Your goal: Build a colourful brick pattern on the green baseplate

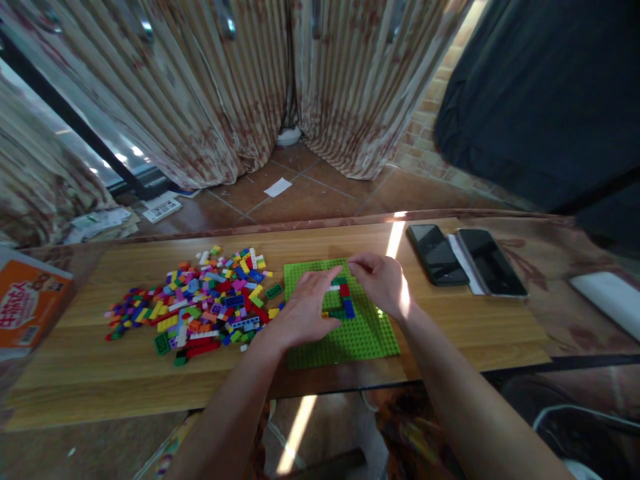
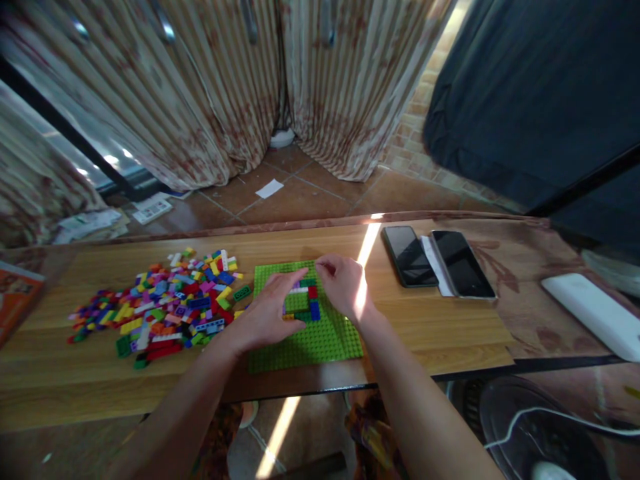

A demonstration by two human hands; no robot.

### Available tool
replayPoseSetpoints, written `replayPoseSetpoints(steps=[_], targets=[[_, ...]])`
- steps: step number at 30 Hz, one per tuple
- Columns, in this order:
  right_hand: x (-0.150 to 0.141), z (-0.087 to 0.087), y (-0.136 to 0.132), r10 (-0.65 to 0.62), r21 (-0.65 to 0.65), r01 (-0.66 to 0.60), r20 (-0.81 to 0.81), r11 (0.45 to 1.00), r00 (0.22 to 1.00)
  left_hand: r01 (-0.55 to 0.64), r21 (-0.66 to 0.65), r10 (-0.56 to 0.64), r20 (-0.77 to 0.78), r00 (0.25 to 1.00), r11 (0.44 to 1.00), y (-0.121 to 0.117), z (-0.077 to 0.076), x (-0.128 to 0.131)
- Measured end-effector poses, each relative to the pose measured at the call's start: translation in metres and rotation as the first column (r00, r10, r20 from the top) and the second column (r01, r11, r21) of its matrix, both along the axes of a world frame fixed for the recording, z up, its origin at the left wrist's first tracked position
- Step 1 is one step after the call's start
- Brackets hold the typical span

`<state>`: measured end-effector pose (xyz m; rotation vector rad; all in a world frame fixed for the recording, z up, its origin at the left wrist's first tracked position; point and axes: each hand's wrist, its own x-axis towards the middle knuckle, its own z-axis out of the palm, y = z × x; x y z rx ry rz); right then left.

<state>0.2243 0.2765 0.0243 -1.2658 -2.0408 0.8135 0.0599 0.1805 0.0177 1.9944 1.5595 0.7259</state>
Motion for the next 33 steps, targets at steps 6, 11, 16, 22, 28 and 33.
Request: replayPoseSetpoints(steps=[6, 11, 16, 22, 28, 33], targets=[[0.001, -0.004, 0.000, -0.064, -0.043, 0.057, -0.185, 0.997, 0.981, -0.008, 0.009, 0.008, 0.031, 0.999, 1.000, 0.002, 0.006, 0.003], [-0.002, -0.002, -0.005, 0.061, -0.034, -0.059, 0.042, 0.998, 0.997, 0.041, -0.043, -0.040, 0.033, 0.999, 0.998, 0.005, 0.004, 0.001], [-0.004, 0.002, -0.007, 0.068, 0.018, -0.072, 0.184, 0.997, 0.981, 0.012, -0.014, -0.010, 0.115, 0.993, 1.000, -0.001, 0.005, -0.002], [-0.010, 0.003, -0.013, 0.009, 0.012, -0.009, 0.043, 1.000, 0.999, -0.314, 0.140, 0.269, 0.272, 0.924, 0.939, -0.004, 0.016, -0.030], [-0.033, 0.000, -0.035, 0.207, 0.117, -0.207, 0.016, 0.971, 0.978, -0.673, 0.115, 0.536, 0.513, 0.670, 0.731, -0.001, 0.008, -0.068], [-0.052, -0.006, -0.049, 0.383, 0.222, -0.395, 0.097, 0.892, 0.919, -0.750, 0.044, 0.566, 0.628, 0.535, 0.660, -0.002, 0.003, -0.081]])
